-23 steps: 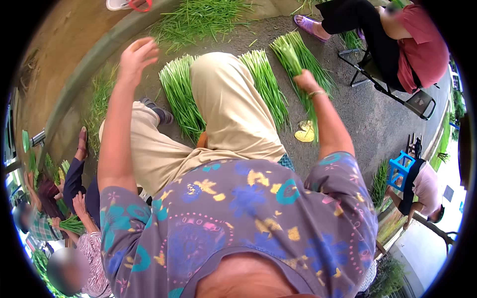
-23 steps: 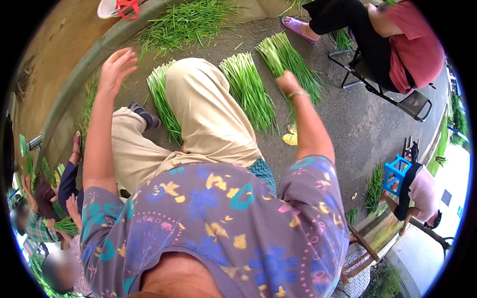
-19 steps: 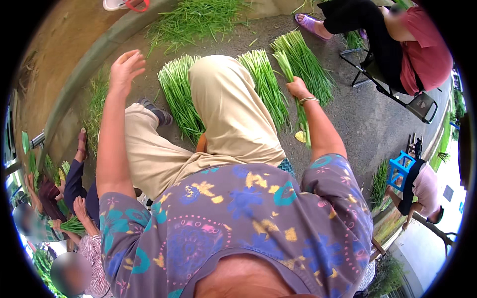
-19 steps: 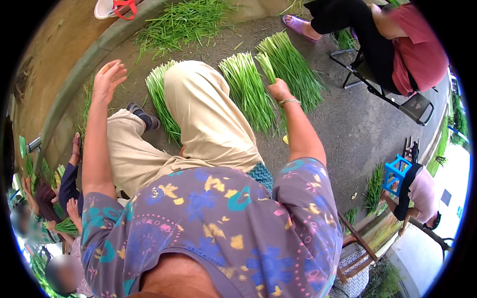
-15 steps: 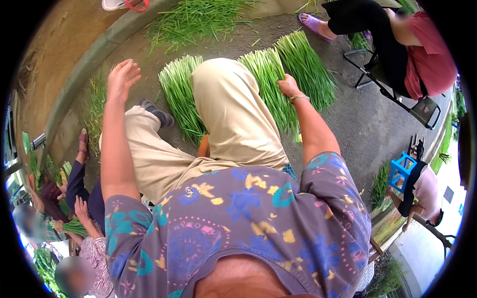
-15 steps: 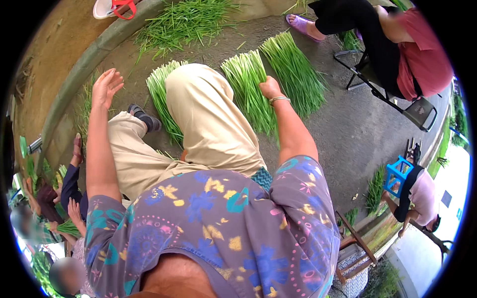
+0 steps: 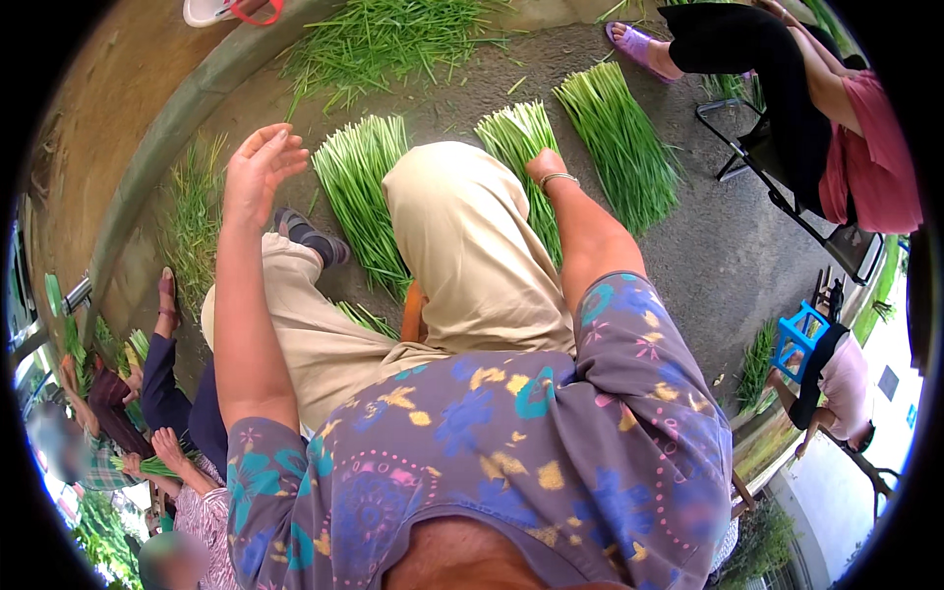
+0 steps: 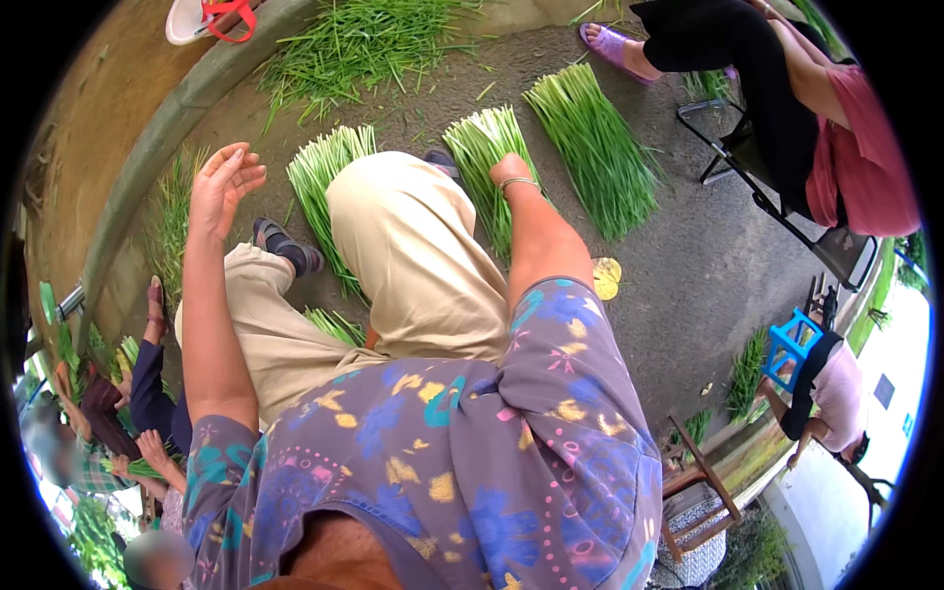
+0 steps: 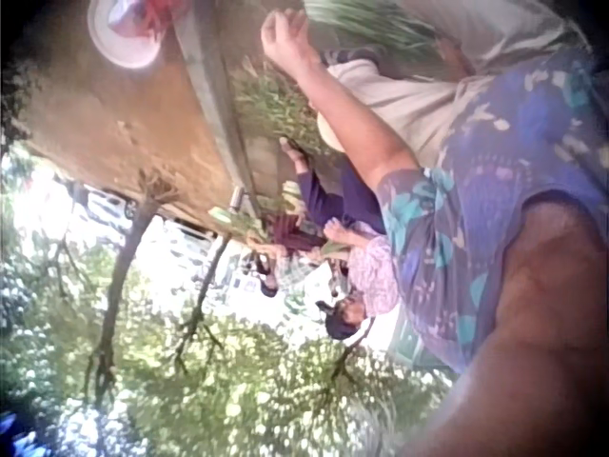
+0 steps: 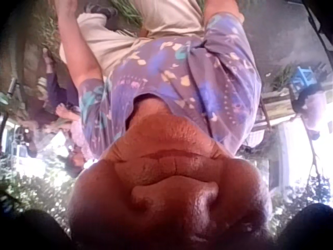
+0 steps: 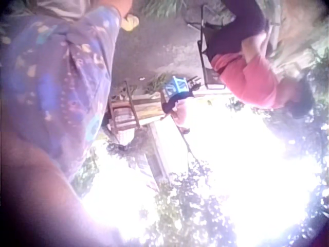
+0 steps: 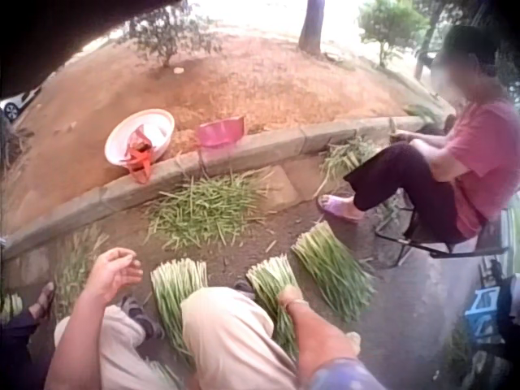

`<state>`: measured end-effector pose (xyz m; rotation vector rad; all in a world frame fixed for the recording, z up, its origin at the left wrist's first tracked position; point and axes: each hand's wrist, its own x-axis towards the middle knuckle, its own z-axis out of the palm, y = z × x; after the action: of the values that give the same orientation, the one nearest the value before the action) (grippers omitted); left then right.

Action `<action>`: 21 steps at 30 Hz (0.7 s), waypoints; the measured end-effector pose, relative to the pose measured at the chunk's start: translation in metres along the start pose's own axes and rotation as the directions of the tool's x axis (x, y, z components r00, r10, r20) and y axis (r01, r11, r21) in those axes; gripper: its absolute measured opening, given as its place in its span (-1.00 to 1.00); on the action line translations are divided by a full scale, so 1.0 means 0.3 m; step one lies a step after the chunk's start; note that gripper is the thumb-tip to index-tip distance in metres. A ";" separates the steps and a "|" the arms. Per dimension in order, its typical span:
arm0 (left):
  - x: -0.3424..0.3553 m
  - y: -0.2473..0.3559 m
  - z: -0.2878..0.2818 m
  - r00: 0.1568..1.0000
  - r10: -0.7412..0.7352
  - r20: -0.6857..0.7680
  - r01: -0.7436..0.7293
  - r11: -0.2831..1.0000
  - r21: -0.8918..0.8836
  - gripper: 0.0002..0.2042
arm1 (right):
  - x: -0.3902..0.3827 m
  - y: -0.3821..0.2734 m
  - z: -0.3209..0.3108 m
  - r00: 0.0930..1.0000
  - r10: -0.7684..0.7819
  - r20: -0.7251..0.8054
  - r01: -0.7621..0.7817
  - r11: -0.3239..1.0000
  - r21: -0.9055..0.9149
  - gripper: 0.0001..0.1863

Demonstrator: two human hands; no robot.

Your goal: The person sorts through a bundle of long green stalks by hand, separating them and lining them up on the ground.

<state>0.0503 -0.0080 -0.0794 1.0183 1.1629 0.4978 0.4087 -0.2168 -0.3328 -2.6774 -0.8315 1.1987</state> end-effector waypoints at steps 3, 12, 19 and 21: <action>-0.007 0.006 -0.001 1.000 0.000 -0.001 0.000 0.998 -0.060 -0.79 | -0.001 -0.009 0.013 1.000 0.023 -0.012 -0.023 0.999 -0.035 -0.67; -0.008 0.010 0.019 0.999 0.023 0.042 -0.023 1.000 -0.018 -0.79 | -0.013 0.010 0.037 0.995 0.100 -0.030 -0.101 0.994 -0.049 -0.65; -0.011 0.001 0.020 0.999 0.029 0.038 -0.029 1.000 -0.001 -0.78 | -0.074 -0.011 0.009 0.987 0.148 -0.059 -0.154 0.982 -0.108 -0.56; -0.018 0.004 0.018 0.999 0.035 0.029 -0.035 0.999 0.007 -0.78 | -0.097 -0.029 0.003 0.977 0.196 -0.083 -0.206 0.969 -0.139 -0.55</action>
<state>0.0535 -0.0137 -0.0754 1.0508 1.1233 0.5056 0.3885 -0.2245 -0.3116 -2.9655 -0.6768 1.1152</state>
